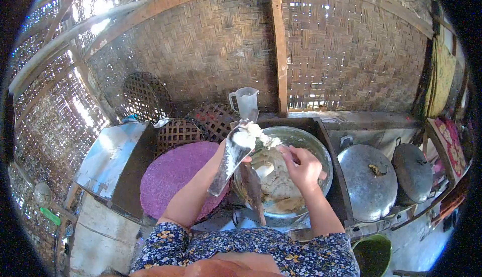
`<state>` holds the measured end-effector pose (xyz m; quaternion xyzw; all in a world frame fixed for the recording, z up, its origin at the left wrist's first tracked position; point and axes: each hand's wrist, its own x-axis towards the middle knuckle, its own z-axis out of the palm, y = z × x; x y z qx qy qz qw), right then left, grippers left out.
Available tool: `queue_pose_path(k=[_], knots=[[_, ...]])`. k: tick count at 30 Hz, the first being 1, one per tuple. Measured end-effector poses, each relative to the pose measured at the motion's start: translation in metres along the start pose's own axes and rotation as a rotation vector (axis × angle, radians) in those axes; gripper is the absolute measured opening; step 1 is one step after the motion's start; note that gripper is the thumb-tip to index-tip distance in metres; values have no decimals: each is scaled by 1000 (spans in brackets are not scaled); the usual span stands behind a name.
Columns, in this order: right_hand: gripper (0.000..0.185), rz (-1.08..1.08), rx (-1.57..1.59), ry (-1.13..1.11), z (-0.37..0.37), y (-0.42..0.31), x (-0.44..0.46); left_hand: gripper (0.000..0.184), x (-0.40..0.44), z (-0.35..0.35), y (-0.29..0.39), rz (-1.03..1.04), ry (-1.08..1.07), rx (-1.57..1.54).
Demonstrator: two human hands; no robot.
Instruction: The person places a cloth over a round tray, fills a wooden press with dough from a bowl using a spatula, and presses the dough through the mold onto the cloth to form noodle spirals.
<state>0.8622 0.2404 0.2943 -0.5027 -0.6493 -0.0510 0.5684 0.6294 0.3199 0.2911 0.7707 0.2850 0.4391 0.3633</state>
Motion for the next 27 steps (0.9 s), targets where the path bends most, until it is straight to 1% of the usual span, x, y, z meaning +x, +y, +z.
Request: queue_pose_path(k=[1, 2, 3, 4, 6, 7, 9, 10, 11, 12, 14, 16, 17, 18, 20, 21, 22, 24, 25, 26, 27], knots=[[22, -27, 20, -2, 2, -1, -3, 49, -2, 3, 6, -158, -1, -135], [22, -53, 42, -4, 3, -4, -6, 42, -1, 2, -7, -238, 67, -192], [21, -62, 33, -33, 3, -1, -13, 36, 1, -2, -38, -321, 135, -248], [20, -78, 58, -58, 2, -1, -17, 32, 4, -6, -62, -412, 171, -381], [19, -105, 107, -107, -4, -5, -24, 26, 10, -16, -100, -481, 211, -626], [17, 10, 246, -199, -12, -12, -28, 25, 13, -21, -110, -489, 226, -687], [18, 223, 364, -331, -17, 2, -25, 24, 11, -22, -79, -244, 250, -647], [18, 332, 420, -396, -21, 13, -23, 30, 7, -19, -38, -293, 237, -670], [17, 379, 478, -324, -21, 26, -19, 39, 3, -15, 3, -343, 225, -692], [17, 475, 493, -301, -26, 35, -14, 42, -4, -21, 16, -305, 215, -583], [26, 377, -75, -359, -54, 27, -1, 51, -20, -31, 43, -233, 209, -360], [34, 330, -287, -527, -58, 35, -4, 41, -30, -56, 28, -333, 207, -490], [39, 301, -395, -612, -57, 37, -9, 33, -33, -63, 29, -268, 217, -624], [44, 244, -194, -563, -46, 39, -18, 31, -35, -64, 34, -199, 285, -701], [56, 136, 201, -453, -18, 40, -38, 32, -33, -63, 49, 20, 232, -966], [70, 338, 606, -632, -10, 25, -42, 32, -28, -62, 50, 118, 194, -1020], [86, 547, 1015, -799, -1, 2, -47, 33, -28, -59, 52, 133, 153, -1047], [101, 933, 1683, -1053, 10, -60, -48, 34, -29, -49, 60, 174, 117, -1118], [103, 1043, 1844, -1109, 9, -84, -47, 32, -31, -42, 66, 215, 125, -1119], [104, 1153, 2004, -1163, 9, -99, -46, 31, -35, -39, 68, 254, 90, -1121], [103, 1041, 2299, -1265, 16, -106, -51, 33, -40, -35, 73, 263, 78, -1116]])
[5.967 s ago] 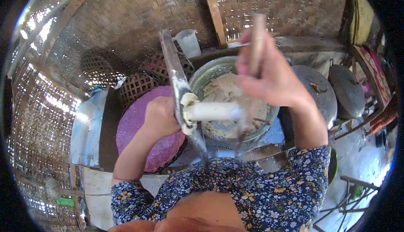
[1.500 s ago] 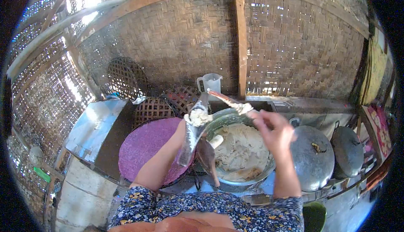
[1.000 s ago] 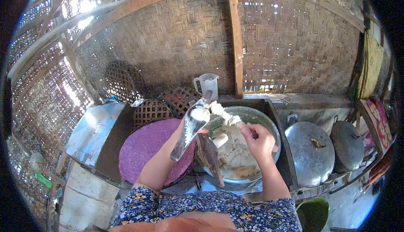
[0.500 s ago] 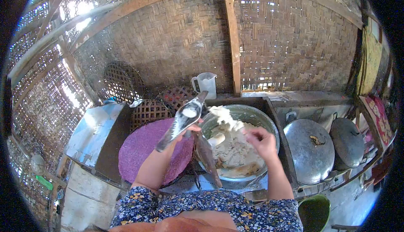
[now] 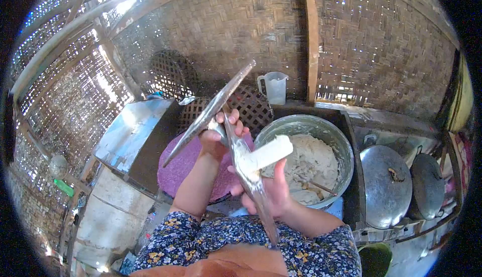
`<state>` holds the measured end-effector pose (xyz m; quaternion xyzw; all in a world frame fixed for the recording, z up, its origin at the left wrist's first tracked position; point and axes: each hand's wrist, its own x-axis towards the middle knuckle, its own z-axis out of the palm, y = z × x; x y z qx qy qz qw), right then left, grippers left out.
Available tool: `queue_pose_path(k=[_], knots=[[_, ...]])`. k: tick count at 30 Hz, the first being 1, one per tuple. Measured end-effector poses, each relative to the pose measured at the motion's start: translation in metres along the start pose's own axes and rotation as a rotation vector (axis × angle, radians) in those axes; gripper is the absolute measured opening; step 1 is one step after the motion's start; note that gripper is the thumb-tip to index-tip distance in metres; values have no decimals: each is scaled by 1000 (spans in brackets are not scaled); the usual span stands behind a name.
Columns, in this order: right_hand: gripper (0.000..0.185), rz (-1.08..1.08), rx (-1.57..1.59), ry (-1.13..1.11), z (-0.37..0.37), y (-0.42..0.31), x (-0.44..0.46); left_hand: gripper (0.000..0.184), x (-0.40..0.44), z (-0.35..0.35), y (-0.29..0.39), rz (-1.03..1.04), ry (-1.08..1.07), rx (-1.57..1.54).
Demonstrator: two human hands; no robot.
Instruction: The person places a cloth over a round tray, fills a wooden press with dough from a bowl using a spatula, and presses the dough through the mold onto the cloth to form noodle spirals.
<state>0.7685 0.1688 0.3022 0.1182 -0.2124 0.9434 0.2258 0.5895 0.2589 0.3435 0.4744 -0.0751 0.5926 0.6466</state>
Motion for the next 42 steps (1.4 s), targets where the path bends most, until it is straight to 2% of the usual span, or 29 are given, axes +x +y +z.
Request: queue_pose_path(k=[1, 2, 3, 5, 6, 7, 9, 10, 11, 13, 16, 19, 23, 24, 27, 29, 32, 35, 36, 37, 40, 42], knots=[[101, 29, 141, -251, -8, 7, 7, 35, -6, 5, 1, 2, -15, 3], [100, 20, 152, -317, -11, 6, 8, 50, -14, 2, 3, 25, 25, 86], [98, 13, 163, -383, -14, 6, 9, 77, -24, 1, 20, -8, 20, 446], [94, -65, -89, -151, -19, -13, -4, 104, -45, -10, 39, -10, 17, 881], [88, -196, -230, 156, 4, -15, -8, 119, -57, 3, 54, -124, -39, 1017], [81, -283, -389, 115, 11, -23, -4, 106, -64, 8, 61, -125, -136, 1164], [78, -33, -532, -54, -20, -57, -13, 87, -86, 13, 68, -322, -168, 1026], [80, -52, -580, 44, -11, -56, -9, 71, -95, 27, 69, -411, -57, 1139], [83, -76, -631, 139, 5, -54, -2, 68, -97, 36, 67, -416, 28, 1221], [88, -81, -716, 269, 27, -49, 6, 62, -102, 43, 61, -378, 166, 1161], [95, 37, -837, 376, 50, -45, 16, 51, -103, 50, 67, -338, -18, 1706], [93, 123, -988, 403, 50, -50, 16, 50, -104, 59, 64, -362, -36, 1876], [94, 33, -1193, 461, 67, -49, 13, 51, -106, 66, 64, -203, -59, 2053], [95, -102, -1424, 392, 60, -47, 13, 51, -107, 63, 62, -139, -73, 2109], [96, -404, -2034, 199, 50, -34, 15, 39, -106, 69, 62, -239, -35, 2096], [96, -421, -2362, 154, 73, -17, 14, 39, -108, 60, 61, -133, -11, 2018], [88, -497, -2395, 98, 70, -4, 18, 39, -111, 61, 61, -98, 82, 2004], [88, -546, -2426, 71, 57, 9, 24, 40, -119, 46, 56, -49, 67, 1817], [89, -561, -2430, 74, 52, 15, 25, 37, -119, 55, 59, -64, 19, 2013], [90, -575, -2437, 81, 49, 21, 27, 37, -122, 53, 59, -62, 20, 2041], [95, -504, -2429, 198, 39, 37, 41, 37, -126, 45, 62, -37, 0, 2098], [99, -439, -2437, 220, 33, 34, 54, 40, -130, 30, 65, 9, 144, 1920]])
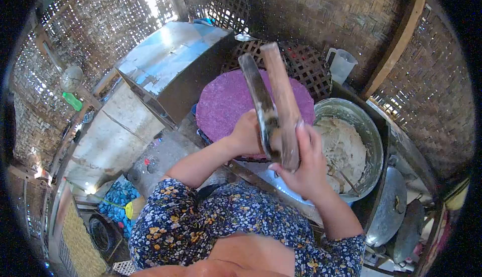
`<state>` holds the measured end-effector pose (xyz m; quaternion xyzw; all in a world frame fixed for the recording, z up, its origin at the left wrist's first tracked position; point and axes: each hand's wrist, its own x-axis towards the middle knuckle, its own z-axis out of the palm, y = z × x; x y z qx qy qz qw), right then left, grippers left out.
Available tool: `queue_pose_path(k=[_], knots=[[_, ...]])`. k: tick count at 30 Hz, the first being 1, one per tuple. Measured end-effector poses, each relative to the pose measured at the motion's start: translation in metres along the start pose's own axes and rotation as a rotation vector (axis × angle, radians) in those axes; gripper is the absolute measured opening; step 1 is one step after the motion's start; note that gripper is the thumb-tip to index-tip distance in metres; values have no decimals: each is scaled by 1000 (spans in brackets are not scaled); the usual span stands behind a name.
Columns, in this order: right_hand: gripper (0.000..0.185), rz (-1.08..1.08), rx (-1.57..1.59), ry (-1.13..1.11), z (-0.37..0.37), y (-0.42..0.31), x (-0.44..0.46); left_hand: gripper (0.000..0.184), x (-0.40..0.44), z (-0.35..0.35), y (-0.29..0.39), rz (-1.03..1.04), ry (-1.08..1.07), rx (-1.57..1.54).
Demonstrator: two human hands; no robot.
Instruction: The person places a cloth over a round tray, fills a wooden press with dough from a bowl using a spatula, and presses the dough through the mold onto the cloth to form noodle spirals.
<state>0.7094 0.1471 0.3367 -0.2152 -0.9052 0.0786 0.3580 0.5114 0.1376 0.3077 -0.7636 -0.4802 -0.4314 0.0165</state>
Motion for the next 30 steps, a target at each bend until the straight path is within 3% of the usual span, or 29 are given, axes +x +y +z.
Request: queue_pose_path(k=[3, 5, 6, 7, 8, 9, 10, 11, 12, 15, 17, 22, 27, 30], knots=[[97, 274, 727, -74, 5, 15, 23, 46, 2, -10, -17, -101, 45, -56], [92, 626, 1070, -501, -4, 25, 19, 50, 5, -17, -30, -90, 78, 47], [92, 617, 1175, -614, 5, 35, 11, 63, 12, -38, -25, -308, -179, -177], [92, 605, 1280, -726, 11, 40, 8, 71, 14, -49, -35, -261, -229, -591], [93, 581, 1326, -698, 9, 30, 11, 80, 18, -61, -47, -202, -270, -1005], [94, 639, 1425, -700, 11, 27, 11, 87, 28, -79, -55, -143, -266, -1389], [95, 697, 1526, -701, 13, 25, 10, 79, 41, -88, -71, -95, -182, -1750], [96, 755, 1624, -701, 15, 24, 11, 74, 49, -100, -67, -19, -122, -1886], [98, 722, 1595, -826, 16, 29, 14, 70, 54, -108, -64, 63, -57, -2018], [94, 694, 1638, -914, 20, 38, 25, 67, 58, -99, -94, 164, -18, -1880], [89, 789, 1484, -860, 17, 42, 36, 52, 52, -90, -109, -31, 133, -1934], [73, 952, 1256, -936, 30, 66, 44, 46, 31, -54, -155, -369, 348, -2146], [66, 1006, 1133, -954, 35, 61, 55, 44, 11, -45, -166, -374, 441, -2151], [80, 978, 1070, -980, 40, 57, 54, 42, 3, -43, -165, -361, 498, -2138]])
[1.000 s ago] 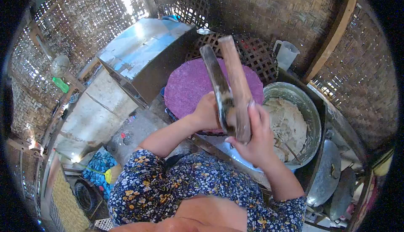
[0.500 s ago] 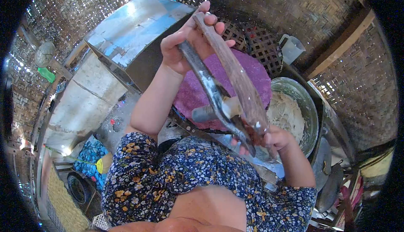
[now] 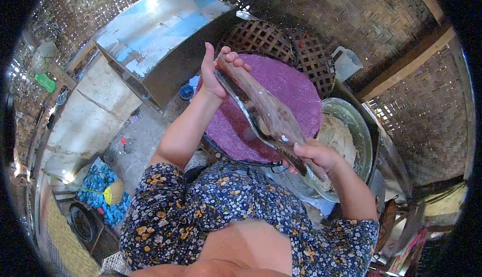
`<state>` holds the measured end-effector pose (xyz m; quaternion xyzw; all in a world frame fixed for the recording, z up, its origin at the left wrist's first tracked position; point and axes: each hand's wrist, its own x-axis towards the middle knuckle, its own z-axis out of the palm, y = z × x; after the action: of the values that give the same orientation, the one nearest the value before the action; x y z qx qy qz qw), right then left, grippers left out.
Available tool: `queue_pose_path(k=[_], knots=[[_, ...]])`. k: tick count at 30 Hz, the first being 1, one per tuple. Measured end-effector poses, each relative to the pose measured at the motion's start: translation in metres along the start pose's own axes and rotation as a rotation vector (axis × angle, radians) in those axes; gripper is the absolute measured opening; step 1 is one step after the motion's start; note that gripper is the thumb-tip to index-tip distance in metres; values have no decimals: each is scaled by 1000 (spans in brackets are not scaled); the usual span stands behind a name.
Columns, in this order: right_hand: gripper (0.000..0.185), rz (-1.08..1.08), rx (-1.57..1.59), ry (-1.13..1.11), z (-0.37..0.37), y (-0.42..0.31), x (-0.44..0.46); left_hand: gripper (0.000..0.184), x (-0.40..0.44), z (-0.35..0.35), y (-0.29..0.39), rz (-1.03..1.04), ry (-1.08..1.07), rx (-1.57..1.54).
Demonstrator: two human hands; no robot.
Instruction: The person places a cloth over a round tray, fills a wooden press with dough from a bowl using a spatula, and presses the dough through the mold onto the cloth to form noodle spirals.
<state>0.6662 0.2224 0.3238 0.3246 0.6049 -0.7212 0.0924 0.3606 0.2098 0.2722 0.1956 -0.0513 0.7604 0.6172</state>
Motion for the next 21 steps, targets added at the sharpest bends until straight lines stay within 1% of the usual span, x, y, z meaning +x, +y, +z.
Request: queue_pose_path(k=[3, 4, 7, 8, 11, 13, 14, 15, 18, 21], knots=[[66, -43, -5, -23, 12, -11, -16, 42, -12, 9, -7, 9, -17, 31], [66, -30, 23, -2, 13, -13, -24, 42, -15, 13, -10, 10, -16, 30], [67, -87, -95, 108, 6, -23, -36, 42, -10, 25, -10, 31, -91, 14], [69, -83, -94, 122, 5, -28, -36, 42, -6, 36, -7, 66, -112, 19], [69, -184, -149, 163, 16, -37, -32, 41, 1, 57, 12, 82, -246, 50], [69, -145, -190, 123, 12, -27, -32, 41, -3, 62, 17, 75, -262, 81], [69, -125, -212, 98, 10, -22, -32, 47, -6, 64, 14, 47, -248, 71], [69, -113, -219, 112, 9, -18, -36, 53, -11, 66, 12, 22, -233, 62], [70, -83, -228, 153, 12, -20, -55, 54, -20, 65, -4, -6, -238, 34], [70, -103, -325, 238, 10, -34, -64, 55, -13, 66, -9, 26, -320, -4]])
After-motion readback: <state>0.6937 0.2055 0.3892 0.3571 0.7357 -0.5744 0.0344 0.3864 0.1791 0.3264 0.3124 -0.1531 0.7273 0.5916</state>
